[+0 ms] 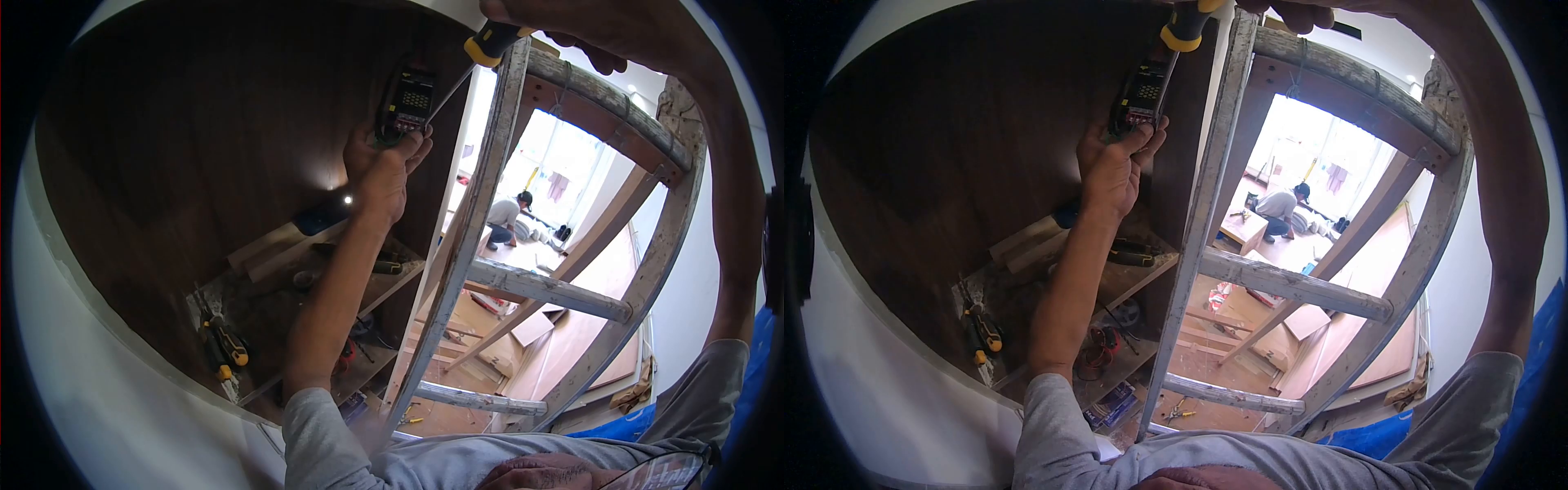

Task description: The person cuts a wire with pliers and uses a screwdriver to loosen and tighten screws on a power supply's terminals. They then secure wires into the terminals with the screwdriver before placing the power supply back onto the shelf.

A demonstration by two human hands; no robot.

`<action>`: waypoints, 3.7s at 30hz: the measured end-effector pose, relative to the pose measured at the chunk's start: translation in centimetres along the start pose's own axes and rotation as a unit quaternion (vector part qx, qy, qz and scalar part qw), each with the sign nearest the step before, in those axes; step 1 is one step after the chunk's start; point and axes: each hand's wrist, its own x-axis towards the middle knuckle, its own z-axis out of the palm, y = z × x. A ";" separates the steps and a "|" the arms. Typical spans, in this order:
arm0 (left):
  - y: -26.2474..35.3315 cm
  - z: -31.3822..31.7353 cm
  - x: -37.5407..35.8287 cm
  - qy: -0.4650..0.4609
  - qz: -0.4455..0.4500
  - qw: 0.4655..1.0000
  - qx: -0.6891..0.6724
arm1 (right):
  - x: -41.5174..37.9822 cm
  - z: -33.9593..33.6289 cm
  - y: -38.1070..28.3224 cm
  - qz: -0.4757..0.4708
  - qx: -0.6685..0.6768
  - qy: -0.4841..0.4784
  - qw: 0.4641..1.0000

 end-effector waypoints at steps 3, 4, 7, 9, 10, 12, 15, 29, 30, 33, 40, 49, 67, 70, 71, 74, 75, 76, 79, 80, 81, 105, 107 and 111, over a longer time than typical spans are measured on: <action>-0.2 -0.1 0.1 0.000 0.008 1.000 -0.001 | -0.2 0.4 0.5 -0.032 0.009 0.013 0.999; -0.2 -0.1 0.1 0.000 0.008 1.000 -0.001 | -0.3 0.5 0.7 -0.062 0.012 0.028 0.998; -0.3 -0.1 0.0 0.002 0.008 1.000 0.001 | 0.1 0.1 0.0 -0.008 0.013 -0.009 1.000; -0.5 -0.2 0.2 -0.010 0.010 1.000 0.006 | 0.2 0.0 0.0 -0.012 0.010 -0.019 1.000; -0.6 -0.2 0.1 -0.009 0.010 1.000 0.006 | 0.2 0.1 -0.1 -0.015 0.006 -0.029 0.999; -0.6 -0.1 -0.1 0.000 0.019 1.000 0.001 | 0.1 0.1 -0.4 -0.008 0.001 -0.023 1.000; -0.9 -0.5 0.2 -0.024 0.015 1.000 0.003 | 0.6 -0.2 0.3 -0.058 0.011 -0.038 0.998; -1.3 -0.7 0.2 -0.014 0.013 1.000 0.020 | 3.3 0.2 2.7 -0.249 -0.036 -0.026 0.968; -1.3 -0.6 0.2 -0.008 0.012 1.000 0.024 | 3.6 0.1 3.0 -0.284 -0.048 -0.027 0.957; -1.2 -0.6 0.3 -0.001 0.009 1.000 0.028 | 4.2 0.5 3.4 -0.349 -0.050 -0.009 0.936; -0.8 -0.6 0.2 -0.001 0.006 0.999 0.048 | 2.7 2.5 1.9 -0.388 -0.061 0.123 0.911; -1.4 -1.1 0.5 -0.021 0.011 0.998 0.062 | 6.4 0.0 3.6 -0.378 -0.089 -0.088 0.917; -1.7 -1.4 0.7 -0.004 0.021 0.999 0.037 | 4.8 1.8 -1.9 -0.090 -0.032 0.013 0.995; -1.8 -1.5 0.7 -0.003 0.022 0.999 0.035 | 5.3 3.8 3.5 -0.367 -0.064 0.170 0.912; -1.8 -1.7 0.7 -0.007 0.012 0.999 0.038 | 6.4 3.2 4.2 -0.367 -0.064 0.170 0.912; -1.8 -1.7 0.8 -0.014 0.002 0.999 0.039 | 8.1 1.6 4.4 -0.340 0.038 -0.057 0.938; -1.8 -1.8 0.8 -0.018 0.001 0.999 0.037 | 8.3 1.9 4.1 -0.308 0.033 -0.043 0.950; -1.8 -1.8 0.8 -0.017 0.001 0.999 0.037 | 8.5 2.2 4.0 -0.275 0.029 -0.030 0.960; -1.7 -1.7 0.8 -0.015 0.001 0.999 0.032 | 10.0 3.7 4.5 -0.315 0.027 0.090 0.944; -1.7 -1.7 0.7 -0.013 0.000 0.999 0.034 | 10.0 3.6 4.9 -0.315 0.026 0.091 0.944; -1.7 -1.7 0.7 -0.011 0.000 0.999 0.036 | 9.8 3.4 5.3 -0.300 0.071 0.027 0.951; 0.1 -2.7 0.8 -0.142 -0.038 0.988 -0.053 | 8.9 3.6 7.2 -0.291 0.173 0.027 0.941; 0.3 -2.8 0.7 -0.163 -0.023 0.986 -0.013 | 8.9 3.5 7.5 -0.301 0.173 0.037 0.937; 2.6 -2.0 -0.3 -0.223 0.051 0.965 0.129 | 8.8 3.7 8.1 -0.238 0.171 0.080 0.953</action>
